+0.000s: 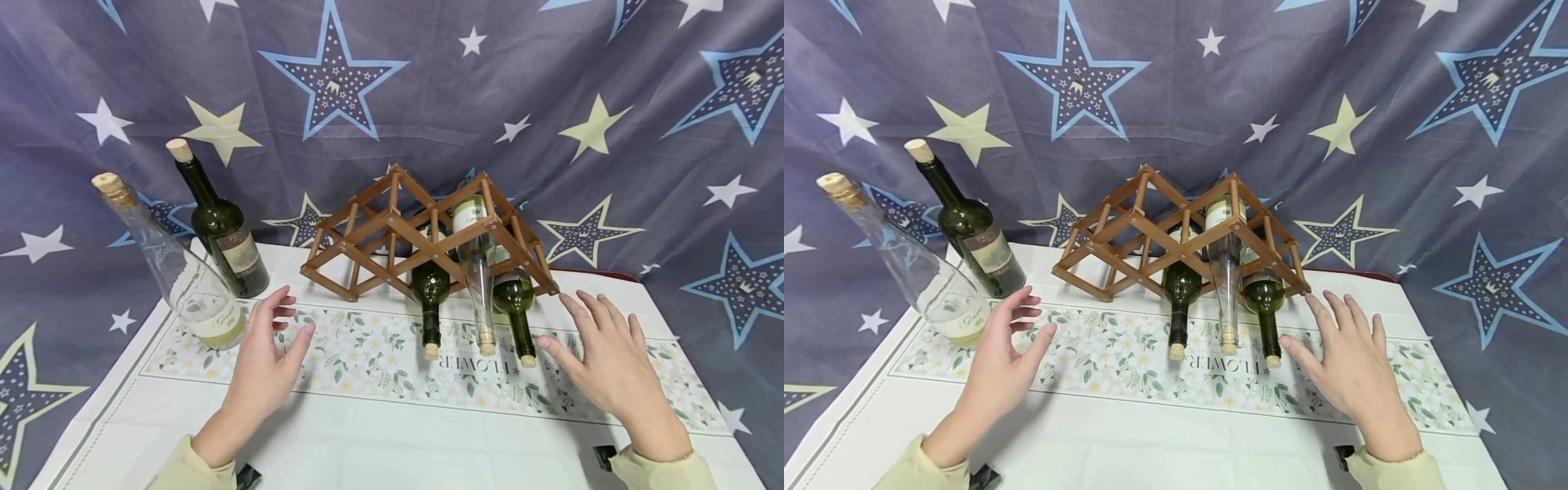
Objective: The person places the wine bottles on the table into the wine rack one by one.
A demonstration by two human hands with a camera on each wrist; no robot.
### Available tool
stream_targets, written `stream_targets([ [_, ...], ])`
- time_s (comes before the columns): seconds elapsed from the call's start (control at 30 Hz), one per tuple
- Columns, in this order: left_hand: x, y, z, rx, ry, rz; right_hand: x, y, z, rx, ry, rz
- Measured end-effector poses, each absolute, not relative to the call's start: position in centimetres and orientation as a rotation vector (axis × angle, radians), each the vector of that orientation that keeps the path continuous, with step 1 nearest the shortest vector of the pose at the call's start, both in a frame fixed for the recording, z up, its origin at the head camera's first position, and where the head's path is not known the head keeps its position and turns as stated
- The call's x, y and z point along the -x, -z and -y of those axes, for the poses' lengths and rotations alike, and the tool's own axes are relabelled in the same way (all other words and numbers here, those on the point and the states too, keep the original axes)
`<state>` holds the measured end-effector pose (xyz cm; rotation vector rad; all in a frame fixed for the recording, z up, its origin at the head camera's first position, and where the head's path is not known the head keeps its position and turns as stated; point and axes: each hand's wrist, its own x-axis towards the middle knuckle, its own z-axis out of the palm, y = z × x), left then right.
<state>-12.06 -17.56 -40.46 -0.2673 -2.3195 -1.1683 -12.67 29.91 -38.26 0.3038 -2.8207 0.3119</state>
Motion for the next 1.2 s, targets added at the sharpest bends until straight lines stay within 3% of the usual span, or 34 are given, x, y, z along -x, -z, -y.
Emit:
stream_targets([
  [1.2, 11.5, 38.6, 22.0, 0.113, 0.926, 1.969, 12.6, 38.2, -29.6, -0.309, -0.309, 2.829],
])
